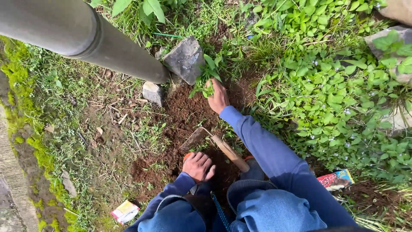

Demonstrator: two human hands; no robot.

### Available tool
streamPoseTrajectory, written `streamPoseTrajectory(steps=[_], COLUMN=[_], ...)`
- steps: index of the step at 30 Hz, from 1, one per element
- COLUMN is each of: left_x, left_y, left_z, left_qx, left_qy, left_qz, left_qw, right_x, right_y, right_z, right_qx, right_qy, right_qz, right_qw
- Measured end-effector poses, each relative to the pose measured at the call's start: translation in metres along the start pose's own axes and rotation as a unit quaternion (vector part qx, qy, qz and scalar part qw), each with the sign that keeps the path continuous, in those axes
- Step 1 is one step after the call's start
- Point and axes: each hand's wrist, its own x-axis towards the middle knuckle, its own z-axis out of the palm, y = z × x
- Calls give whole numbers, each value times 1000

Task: Clearing weeds from a patch of soil by hand and using a small hand hoe to loosen the earth.

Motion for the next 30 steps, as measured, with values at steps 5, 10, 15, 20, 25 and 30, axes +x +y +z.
streamPoseTrajectory(steps=[5, 10, 15, 20, 25, 30], left_x=[3, -7, -17, -11, -12, -7], left_y=[-5, -6, -7, -5, -2, -2], left_z=[1, 3, 8, 2, 6, 2], left_qx=[-12, -16, -28, -39, -29, -18], left_qy=[-4, -1, 3, 12, 3, 2], left_qz=[1, -6, -17, -21, -7, -9], left_qw=[1000, 1000, 999, 999, 1000, 1000], right_x=[38, 43, 33, -43, -34, 18], right_y=[16, -47, -8, -65, -133, -30], right_z=[26, -32, -75, -189, -210, -109], right_qx=[241, 372, 578, 245, -151, -249], right_qy=[161, 270, 291, 51, -356, -205], right_qz=[197, 339, 387, 364, 209, -184], right_qw=[936, 821, 657, 897, 898, 929])
